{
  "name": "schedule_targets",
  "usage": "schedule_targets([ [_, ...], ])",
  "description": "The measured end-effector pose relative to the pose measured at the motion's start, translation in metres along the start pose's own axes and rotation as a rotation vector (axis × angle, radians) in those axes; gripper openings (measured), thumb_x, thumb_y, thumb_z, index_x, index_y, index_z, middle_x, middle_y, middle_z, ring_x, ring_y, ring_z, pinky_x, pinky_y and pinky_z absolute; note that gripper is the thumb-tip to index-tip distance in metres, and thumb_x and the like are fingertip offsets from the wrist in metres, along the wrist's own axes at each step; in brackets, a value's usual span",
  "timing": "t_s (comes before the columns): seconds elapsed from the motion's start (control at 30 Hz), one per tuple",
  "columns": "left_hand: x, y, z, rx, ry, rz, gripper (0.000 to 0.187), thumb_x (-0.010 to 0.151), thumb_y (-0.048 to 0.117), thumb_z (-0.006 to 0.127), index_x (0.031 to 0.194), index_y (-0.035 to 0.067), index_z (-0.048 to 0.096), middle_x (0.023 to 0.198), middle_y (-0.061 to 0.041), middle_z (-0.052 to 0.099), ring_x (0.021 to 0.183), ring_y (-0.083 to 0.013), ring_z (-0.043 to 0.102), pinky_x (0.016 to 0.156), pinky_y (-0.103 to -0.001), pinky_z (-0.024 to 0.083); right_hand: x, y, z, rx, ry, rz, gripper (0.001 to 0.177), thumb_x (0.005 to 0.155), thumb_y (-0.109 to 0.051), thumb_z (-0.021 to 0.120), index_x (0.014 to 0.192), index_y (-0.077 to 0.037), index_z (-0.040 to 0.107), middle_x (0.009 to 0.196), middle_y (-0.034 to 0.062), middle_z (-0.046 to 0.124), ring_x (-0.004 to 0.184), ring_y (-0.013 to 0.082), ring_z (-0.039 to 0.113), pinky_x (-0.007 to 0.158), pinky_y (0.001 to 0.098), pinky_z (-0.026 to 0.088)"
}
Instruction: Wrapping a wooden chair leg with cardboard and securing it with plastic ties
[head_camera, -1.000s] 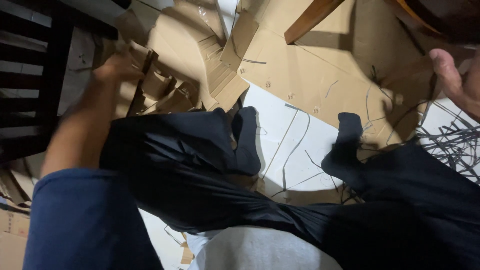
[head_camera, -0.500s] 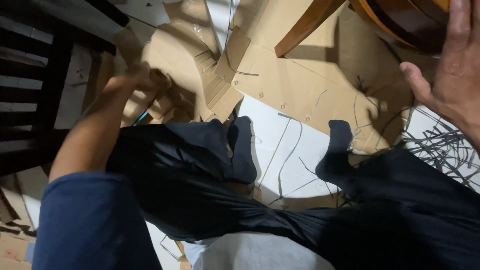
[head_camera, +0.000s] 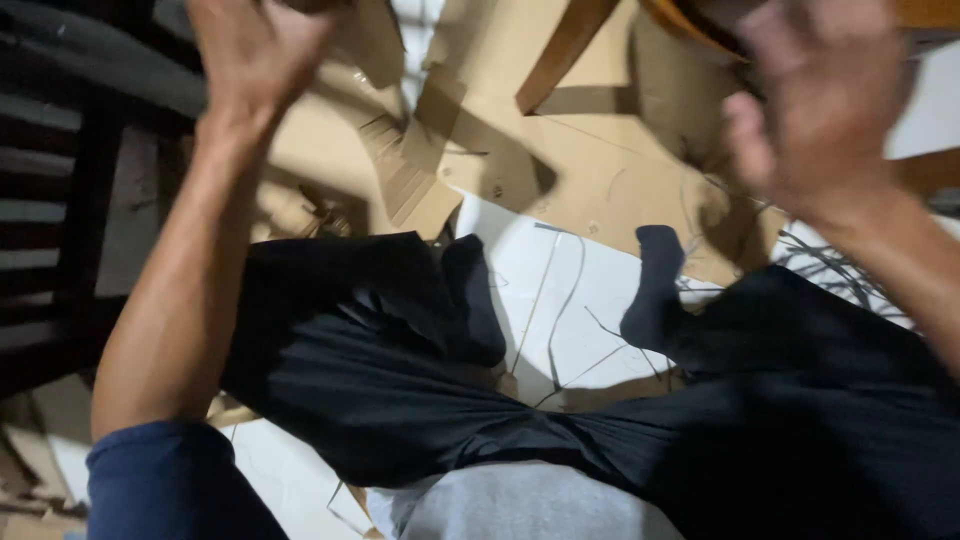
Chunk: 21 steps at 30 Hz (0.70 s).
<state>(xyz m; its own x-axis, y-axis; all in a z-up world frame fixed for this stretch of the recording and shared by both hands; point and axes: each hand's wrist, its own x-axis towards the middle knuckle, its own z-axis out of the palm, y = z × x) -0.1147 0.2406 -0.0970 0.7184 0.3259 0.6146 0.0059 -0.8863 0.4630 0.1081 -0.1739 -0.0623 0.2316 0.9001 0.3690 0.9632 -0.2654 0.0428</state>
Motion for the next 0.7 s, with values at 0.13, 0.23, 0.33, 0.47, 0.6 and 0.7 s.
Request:
schedule_targets([
  [0.13,0.004,0.077,0.061,-0.364,-0.196,-0.009,0.072,0.077,0.006,0.099,0.129,-0.007,0.051,0.118,-0.026,0.065,0.103,-0.0387,0.069,0.093,-0.047,0.059,-0.013,-0.035,0.021,0.075,-0.018,-0.182,0.036,0.094,-0.010,0.066,0.127,0.005,0.066,0.144,0.0233,0.058,0.131,0.0369,0.055,0.111,0.0508,0.045],
  [0.23,-0.005,0.133,0.111,-0.593,-0.313,-0.009,0.083,0.084,0.024,0.094,0.139,0.002,0.037,0.130,-0.024,0.062,0.117,-0.0396,0.069,0.100,-0.051,0.061,-0.041,-0.052,0.043,0.309,-0.375,0.011,0.045,0.104,-0.033,0.052,0.133,0.002,0.056,0.137,0.0236,0.056,0.120,0.0354,0.056,0.103,0.0516,0.050],
  [0.33,-0.019,0.179,0.141,-0.707,-0.354,-0.019,0.072,0.085,0.037,0.089,0.130,0.001,0.045,0.120,-0.019,0.064,0.108,-0.0344,0.071,0.094,-0.049,0.063,-0.053,-0.062,0.042,0.594,-0.567,0.295,0.057,0.100,-0.043,0.054,0.129,0.007,0.050,0.127,0.0249,0.057,0.106,0.0382,0.060,0.093,0.0528,0.053],
  [0.47,-0.011,0.219,0.142,-0.809,-0.407,-0.150,0.059,0.088,0.032,0.083,0.126,0.002,0.048,0.113,-0.016,0.070,0.101,-0.0289,0.073,0.091,-0.043,0.058,-0.046,-0.062,0.026,0.764,-0.342,0.651,0.050,0.083,-0.024,0.074,0.118,0.009,0.062,0.108,0.0225,0.065,0.092,0.0306,0.065,0.081,0.0391,0.055],
  [0.6,-0.009,0.224,0.175,-0.916,-0.600,-0.171,0.076,0.092,0.040,0.077,0.142,0.003,0.034,0.135,-0.023,0.061,0.122,-0.0358,0.067,0.101,-0.049,0.056,-0.073,-0.041,0.045,0.665,-0.305,0.889,0.049,0.078,-0.022,0.074,0.107,0.014,0.060,0.100,0.0239,0.062,0.086,0.0347,0.064,0.076,0.0423,0.057],
  [0.7,-0.009,0.223,0.203,-0.931,-0.753,-0.094,0.086,0.087,0.022,0.075,0.154,0.009,0.023,0.148,-0.025,0.052,0.133,-0.0409,0.059,0.108,-0.053,0.050,-0.082,-0.027,0.032,0.717,-0.385,1.032,0.038,0.073,-0.015,0.075,0.095,0.015,0.066,0.085,0.0218,0.068,0.063,0.0269,0.064,0.049,0.0338,0.055],
])
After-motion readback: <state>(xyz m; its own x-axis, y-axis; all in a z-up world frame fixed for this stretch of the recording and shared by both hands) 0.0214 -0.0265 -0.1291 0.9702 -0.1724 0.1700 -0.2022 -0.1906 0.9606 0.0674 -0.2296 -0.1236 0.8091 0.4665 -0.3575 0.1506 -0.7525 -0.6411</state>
